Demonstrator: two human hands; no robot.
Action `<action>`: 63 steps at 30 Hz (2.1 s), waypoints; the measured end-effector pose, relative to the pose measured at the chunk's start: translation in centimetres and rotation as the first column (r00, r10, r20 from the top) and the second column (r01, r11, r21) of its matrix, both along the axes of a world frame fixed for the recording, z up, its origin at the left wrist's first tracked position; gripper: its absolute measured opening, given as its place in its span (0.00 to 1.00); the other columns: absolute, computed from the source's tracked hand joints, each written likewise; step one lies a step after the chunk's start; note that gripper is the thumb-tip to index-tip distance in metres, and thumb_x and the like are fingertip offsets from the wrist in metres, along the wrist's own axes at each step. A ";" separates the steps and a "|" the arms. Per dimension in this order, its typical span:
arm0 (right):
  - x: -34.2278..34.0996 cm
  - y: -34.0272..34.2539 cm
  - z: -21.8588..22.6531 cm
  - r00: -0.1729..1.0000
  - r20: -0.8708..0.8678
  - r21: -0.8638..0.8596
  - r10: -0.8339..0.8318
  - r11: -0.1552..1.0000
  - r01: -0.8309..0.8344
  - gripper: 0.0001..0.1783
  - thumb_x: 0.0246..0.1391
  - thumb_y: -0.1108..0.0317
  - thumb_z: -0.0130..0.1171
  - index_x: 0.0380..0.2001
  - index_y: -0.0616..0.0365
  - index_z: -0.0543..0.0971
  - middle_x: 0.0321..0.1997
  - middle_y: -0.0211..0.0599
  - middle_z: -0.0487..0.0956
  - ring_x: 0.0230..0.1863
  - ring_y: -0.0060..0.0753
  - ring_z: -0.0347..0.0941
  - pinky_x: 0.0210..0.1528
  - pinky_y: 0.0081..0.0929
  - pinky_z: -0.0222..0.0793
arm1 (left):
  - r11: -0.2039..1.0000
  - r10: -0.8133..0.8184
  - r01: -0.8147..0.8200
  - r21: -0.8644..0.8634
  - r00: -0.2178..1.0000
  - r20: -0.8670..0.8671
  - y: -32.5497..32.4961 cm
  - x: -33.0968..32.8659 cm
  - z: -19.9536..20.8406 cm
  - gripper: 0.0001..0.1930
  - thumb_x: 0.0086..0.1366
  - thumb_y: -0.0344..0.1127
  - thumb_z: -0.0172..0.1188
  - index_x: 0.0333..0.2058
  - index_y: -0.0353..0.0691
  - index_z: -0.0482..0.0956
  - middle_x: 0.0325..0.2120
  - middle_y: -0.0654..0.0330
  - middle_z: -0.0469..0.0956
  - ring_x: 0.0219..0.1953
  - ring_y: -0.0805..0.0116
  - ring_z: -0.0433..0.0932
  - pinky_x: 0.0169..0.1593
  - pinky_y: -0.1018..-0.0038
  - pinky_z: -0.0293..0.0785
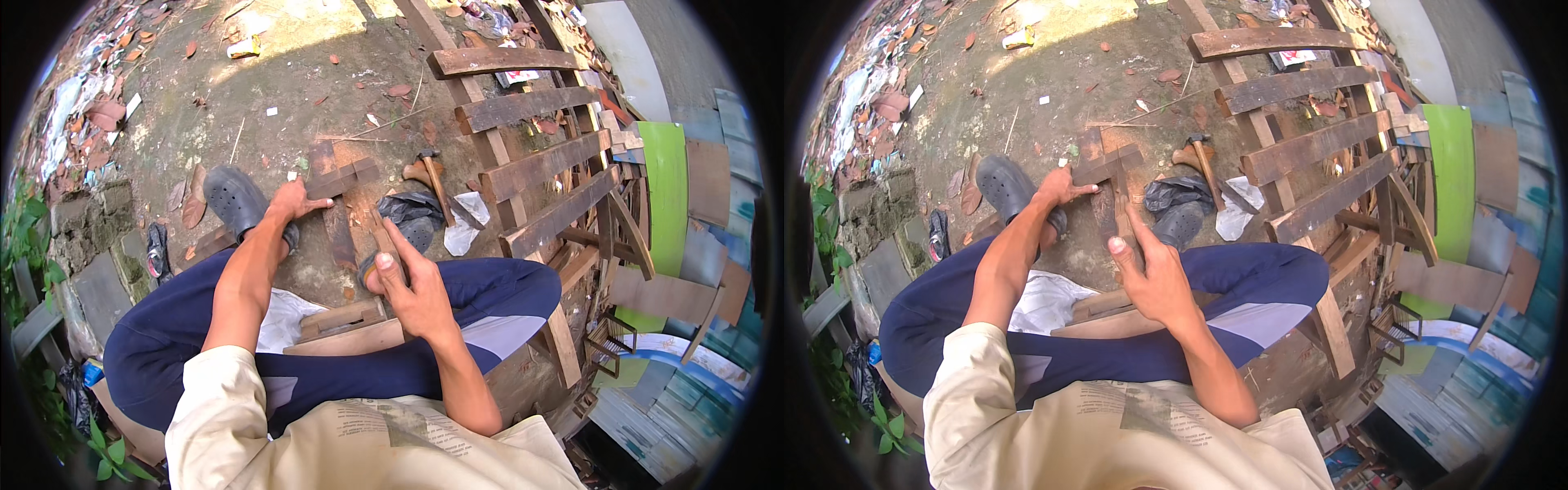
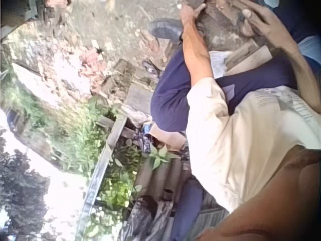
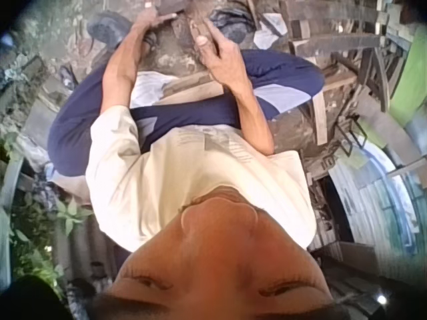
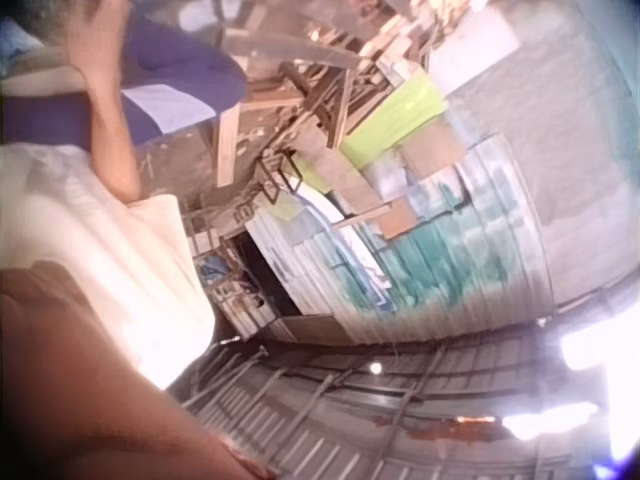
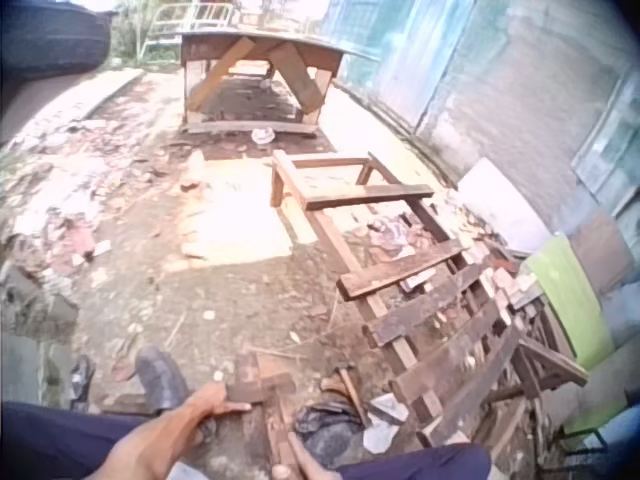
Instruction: The person sits on the ground and uses a hammer to drive nails into a small wooden piece. They repeatedly position the nail, strike it, and adjust the wood as needed.
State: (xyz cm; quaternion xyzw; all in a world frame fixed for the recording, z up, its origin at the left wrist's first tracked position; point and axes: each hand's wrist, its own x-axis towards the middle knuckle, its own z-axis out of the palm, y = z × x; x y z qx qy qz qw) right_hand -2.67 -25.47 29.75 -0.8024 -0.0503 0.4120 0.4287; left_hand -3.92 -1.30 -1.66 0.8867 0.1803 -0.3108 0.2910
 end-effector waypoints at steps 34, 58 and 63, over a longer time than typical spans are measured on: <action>0.7 0.2 -5.4 0.972 0.230 0.127 -0.052 0.992 0.023 0.38 0.68 0.51 0.55 0.69 0.71 0.64 0.51 0.70 0.80 0.59 0.51 0.78 0.59 0.38 0.69 | 1.000 -0.029 0.029 -0.008 1.000 0.007 0.4 -0.1 -0.9 0.61 0.49 0.81 0.64 0.54 0.16 0.70 0.47 0.29 0.79 0.54 0.36 0.79 0.58 0.55 0.75; 4.0 3.8 -3.3 0.993 0.104 0.017 -0.057 0.998 0.056 0.40 0.66 0.45 0.53 0.66 0.72 0.67 0.59 0.71 0.75 0.65 0.63 0.71 0.67 0.40 0.65 | 0.988 -0.128 0.128 0.081 0.992 -0.003 1.7 -0.2 -3.3 0.52 0.56 0.78 0.58 0.51 0.23 0.77 0.46 0.34 0.81 0.51 0.38 0.81 0.53 0.51 0.77; -2.5 -3.7 4.8 0.999 0.047 0.074 -0.014 0.997 0.011 0.39 0.69 0.51 0.54 0.69 0.72 0.62 0.43 0.63 0.82 0.41 0.49 0.82 0.48 0.35 0.74 | 0.985 -0.079 0.097 0.145 0.989 -0.125 0.3 0.4 1.7 0.58 0.51 0.85 0.55 0.58 0.30 0.75 0.51 0.37 0.80 0.56 0.40 0.79 0.58 0.50 0.75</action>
